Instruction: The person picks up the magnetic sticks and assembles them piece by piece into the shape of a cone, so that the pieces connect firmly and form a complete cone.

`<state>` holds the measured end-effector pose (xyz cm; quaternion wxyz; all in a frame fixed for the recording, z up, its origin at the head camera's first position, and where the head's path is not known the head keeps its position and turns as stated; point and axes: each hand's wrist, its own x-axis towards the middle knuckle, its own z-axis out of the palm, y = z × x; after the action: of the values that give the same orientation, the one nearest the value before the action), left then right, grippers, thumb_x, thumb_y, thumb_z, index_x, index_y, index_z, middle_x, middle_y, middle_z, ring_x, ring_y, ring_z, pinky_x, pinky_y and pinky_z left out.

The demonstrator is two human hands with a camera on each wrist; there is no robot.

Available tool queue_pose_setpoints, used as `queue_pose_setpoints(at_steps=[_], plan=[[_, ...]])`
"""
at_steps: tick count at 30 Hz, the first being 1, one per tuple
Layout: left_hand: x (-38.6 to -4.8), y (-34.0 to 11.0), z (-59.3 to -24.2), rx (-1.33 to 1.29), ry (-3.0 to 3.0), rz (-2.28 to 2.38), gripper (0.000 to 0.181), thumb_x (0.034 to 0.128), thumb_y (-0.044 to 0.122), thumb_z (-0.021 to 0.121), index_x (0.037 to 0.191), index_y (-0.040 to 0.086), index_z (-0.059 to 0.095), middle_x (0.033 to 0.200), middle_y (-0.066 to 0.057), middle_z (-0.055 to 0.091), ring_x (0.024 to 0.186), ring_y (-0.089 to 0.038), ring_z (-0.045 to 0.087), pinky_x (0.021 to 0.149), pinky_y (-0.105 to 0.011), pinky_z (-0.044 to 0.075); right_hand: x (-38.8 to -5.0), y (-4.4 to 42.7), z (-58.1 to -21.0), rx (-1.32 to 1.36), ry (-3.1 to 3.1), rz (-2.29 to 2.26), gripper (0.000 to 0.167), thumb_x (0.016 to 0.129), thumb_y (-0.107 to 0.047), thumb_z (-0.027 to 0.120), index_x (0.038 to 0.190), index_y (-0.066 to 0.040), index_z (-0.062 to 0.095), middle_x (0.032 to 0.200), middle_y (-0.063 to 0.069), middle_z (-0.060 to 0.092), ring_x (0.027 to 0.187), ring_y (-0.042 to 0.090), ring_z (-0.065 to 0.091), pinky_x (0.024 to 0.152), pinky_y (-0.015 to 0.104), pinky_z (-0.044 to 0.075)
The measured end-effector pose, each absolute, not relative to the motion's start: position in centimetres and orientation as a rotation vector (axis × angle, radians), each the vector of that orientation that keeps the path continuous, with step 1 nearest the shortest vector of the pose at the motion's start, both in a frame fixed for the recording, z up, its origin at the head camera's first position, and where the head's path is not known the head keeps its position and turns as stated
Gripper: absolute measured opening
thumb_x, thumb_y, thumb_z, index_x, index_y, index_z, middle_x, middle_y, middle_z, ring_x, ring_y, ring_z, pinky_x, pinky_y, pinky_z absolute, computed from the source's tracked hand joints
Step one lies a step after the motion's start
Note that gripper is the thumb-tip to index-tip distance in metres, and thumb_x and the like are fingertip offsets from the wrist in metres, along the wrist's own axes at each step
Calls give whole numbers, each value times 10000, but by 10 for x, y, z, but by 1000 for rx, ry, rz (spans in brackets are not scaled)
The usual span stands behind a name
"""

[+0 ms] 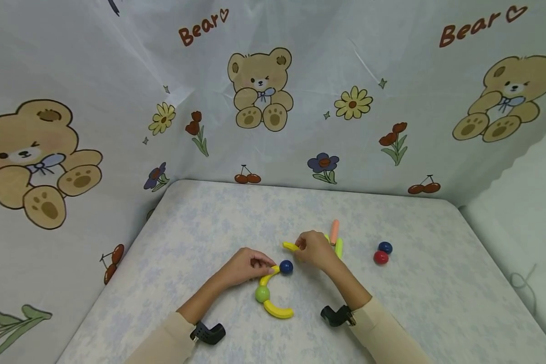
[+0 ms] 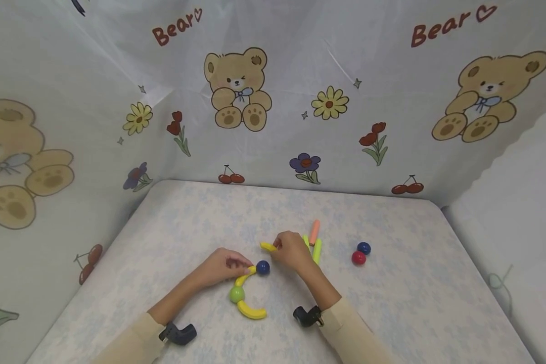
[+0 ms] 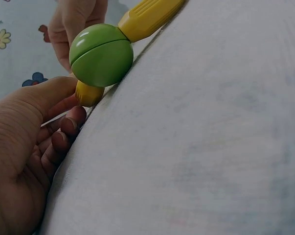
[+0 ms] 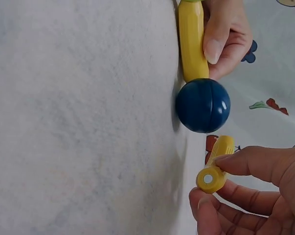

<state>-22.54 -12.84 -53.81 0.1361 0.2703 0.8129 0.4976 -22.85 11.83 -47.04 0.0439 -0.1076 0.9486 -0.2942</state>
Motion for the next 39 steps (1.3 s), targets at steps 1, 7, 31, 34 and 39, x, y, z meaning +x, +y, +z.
queue_pose_setpoints(at_steps=[1, 7, 31, 34, 39], plan=[[-225, -129, -538, 775, 2350, 1442, 115, 918, 292, 782, 1025, 257, 809, 741, 56, 694, 541, -64, 495, 503, -211, 414, -226, 119, -469, -330, 2897, -911, 116, 821, -78, 824, 892, -42, 739, 775, 11, 627, 693, 150, 556, 612, 292, 485], [-225, -129, -536, 764, 2341, 1454, 115, 914, 279, 786, 1020, 243, 813, 666, 18, 656, 525, -67, 467, 488, -209, 392, -210, 126, -466, -337, 2891, -981, 100, 820, -55, 813, 872, -55, 728, 755, 0, 635, 653, 131, 559, 583, 286, 483], [-223, -128, -537, 722, 2354, 1456, 136, 935, 260, 766, 1057, 213, 803, 758, 43, 706, 522, -144, 572, 481, -305, 514, -180, 144, -480, -259, 2818, -1031, 114, 810, -10, 814, 849, -66, 722, 681, -19, 564, 569, 117, 497, 508, 247, 416], [-223, -128, -537, 721, 2351, 1458, 136, 934, 265, 766, 1055, 215, 803, 758, 38, 707, 523, -142, 573, 480, -303, 513, -179, 142, -479, -272, 2813, -1032, 117, 810, -13, 819, 841, -61, 717, 676, -12, 560, 568, 120, 494, 508, 243, 409], [-224, -129, -538, 738, 2346, 1463, 156, 934, 276, 766, 1064, 200, 802, 762, 40, 710, 516, -119, 569, 475, -296, 512, -179, 140, -478, -279, 2828, -1010, 115, 819, -28, 821, 830, -67, 714, 675, -16, 550, 583, 117, 487, 525, 245, 398]])
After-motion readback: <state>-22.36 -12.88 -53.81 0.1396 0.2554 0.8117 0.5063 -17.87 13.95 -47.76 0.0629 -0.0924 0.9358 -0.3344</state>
